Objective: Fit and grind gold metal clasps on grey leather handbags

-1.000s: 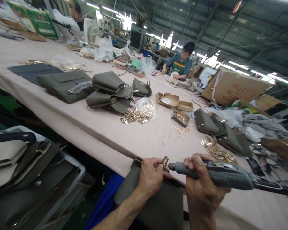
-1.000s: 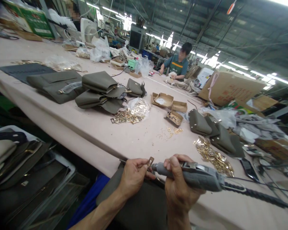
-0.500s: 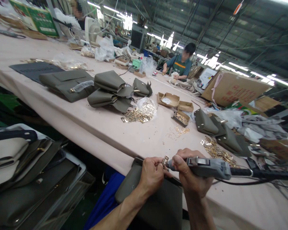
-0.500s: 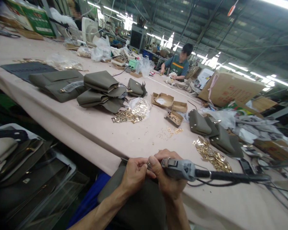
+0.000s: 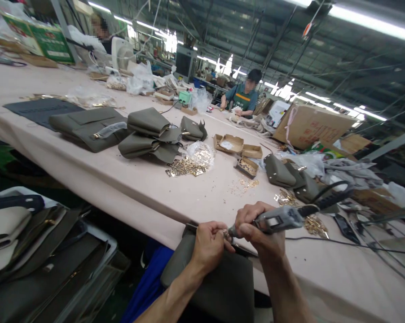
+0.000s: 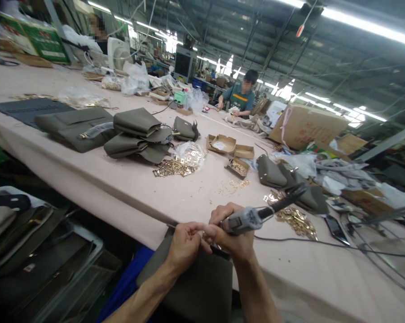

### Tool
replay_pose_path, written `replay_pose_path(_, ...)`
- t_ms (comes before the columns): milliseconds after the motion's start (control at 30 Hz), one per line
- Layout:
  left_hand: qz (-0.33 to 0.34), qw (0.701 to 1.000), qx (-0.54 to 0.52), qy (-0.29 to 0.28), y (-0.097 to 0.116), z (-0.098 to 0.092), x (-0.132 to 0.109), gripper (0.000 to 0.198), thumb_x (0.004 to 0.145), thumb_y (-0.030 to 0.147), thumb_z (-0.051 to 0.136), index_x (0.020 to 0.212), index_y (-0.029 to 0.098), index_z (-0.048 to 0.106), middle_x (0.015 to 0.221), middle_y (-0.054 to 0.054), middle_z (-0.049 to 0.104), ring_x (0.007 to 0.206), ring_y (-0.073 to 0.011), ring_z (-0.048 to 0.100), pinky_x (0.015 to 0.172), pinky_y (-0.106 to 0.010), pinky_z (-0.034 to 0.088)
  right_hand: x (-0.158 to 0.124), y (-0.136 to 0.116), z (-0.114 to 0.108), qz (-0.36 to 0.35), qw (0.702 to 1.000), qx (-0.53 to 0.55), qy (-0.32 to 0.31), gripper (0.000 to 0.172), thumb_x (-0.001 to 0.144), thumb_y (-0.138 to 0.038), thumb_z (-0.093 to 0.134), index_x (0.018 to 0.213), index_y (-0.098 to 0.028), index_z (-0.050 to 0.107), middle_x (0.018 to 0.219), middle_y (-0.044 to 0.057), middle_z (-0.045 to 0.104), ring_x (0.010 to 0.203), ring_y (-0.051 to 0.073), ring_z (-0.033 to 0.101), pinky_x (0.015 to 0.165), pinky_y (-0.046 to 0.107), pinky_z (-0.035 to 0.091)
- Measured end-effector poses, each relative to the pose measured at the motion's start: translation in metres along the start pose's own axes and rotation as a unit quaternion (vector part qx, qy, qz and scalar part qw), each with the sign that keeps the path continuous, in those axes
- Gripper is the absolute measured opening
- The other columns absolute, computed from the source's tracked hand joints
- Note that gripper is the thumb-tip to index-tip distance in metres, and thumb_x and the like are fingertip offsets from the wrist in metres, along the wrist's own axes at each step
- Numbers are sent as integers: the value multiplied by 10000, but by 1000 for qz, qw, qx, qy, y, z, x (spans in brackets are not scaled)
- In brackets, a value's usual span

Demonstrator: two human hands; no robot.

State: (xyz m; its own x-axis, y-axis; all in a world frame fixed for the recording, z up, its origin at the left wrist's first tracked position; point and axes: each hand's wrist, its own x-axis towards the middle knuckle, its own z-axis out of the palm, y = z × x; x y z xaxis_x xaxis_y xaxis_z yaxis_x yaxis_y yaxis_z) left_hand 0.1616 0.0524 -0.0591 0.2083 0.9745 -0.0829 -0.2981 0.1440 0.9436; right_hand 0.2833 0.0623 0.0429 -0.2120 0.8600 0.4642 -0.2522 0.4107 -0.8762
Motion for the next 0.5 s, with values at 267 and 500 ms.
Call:
replay_pose_path(267, 20, 999, 3, -48, 4, -2, -5, 289, 915, 347, 613, 984, 102, 751, 827, -72, 741, 627, -195, 760, 618, -223, 536, 24, -12, -80, 81, 923, 63, 371, 459, 685, -361, 941, 861, -186, 556, 735, -43, 578, 524, 53, 458, 487, 167, 467)
replay_pose_path(500, 23, 998, 48, -12, -2, -1, -5, 356, 890, 417, 702, 1062, 109, 750, 875, -83, 777, 614, -208, 757, 610, -254, 579, 15, 49, -162, 186, 837, -79, 509, 422, 734, -338, 874, 856, -207, 492, 638, -63, 564, 579, 147, 606, 566, 305, 608)
